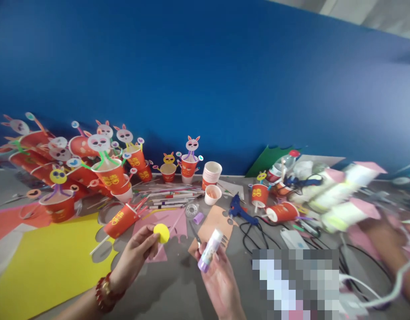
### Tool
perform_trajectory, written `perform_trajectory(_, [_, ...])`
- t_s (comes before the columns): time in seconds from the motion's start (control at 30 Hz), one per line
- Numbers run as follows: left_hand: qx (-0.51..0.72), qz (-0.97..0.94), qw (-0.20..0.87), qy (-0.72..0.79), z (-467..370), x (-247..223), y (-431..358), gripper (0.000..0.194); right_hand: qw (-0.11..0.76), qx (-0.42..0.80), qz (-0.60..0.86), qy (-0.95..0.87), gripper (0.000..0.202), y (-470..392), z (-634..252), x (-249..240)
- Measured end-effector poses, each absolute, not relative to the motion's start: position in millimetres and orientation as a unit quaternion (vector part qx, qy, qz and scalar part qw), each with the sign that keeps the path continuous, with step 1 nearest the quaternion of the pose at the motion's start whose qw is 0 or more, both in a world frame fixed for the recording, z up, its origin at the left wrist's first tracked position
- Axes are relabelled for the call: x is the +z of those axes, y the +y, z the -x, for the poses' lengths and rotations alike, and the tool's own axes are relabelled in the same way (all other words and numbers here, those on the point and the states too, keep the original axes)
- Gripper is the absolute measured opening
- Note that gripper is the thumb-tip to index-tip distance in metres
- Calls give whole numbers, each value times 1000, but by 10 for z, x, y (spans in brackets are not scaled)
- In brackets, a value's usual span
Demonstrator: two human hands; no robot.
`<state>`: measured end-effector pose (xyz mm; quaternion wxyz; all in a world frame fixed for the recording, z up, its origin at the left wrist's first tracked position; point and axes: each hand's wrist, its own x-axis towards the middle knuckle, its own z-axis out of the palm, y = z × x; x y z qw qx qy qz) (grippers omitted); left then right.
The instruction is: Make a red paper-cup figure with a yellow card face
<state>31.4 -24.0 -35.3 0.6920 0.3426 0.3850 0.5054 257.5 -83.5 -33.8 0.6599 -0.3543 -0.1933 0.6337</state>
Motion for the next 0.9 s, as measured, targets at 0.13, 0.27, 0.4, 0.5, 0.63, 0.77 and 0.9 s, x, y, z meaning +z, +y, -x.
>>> perform_trajectory(0.13, [514,-366,653,419,-332,-337,-240,34,667,625,359,-186,30,-830,-2675,-318])
perform_trajectory(0.27, [498,-443,621,412,-359,-214,-242,22,666,592,398,-216,34,-714,-2812,-190])
perform_trajectory(0.4, [465,-599,522,391,-452,-116,-165,17,679,538,442,-232,37,-598,-2924,-164])
perform_trajectory(0.5, [413,-755,359,362,-603,-129,-24,25,693,495,461,-249,38,-576,-2952,-236])
perform_trajectory(0.63, [334,-860,150,355,-922,-218,252,38,712,459,469,-250,36,-601,-2929,-364])
perform_trajectory(0.77, [233,-895,38,379,-1298,-253,456,49,721,436,472,-259,39,-609,-2926,-430])
perform_trajectory(0.9, [206,-900,5,385,-1530,-277,489,50,719,409,482,-288,36,-618,-2945,-406])
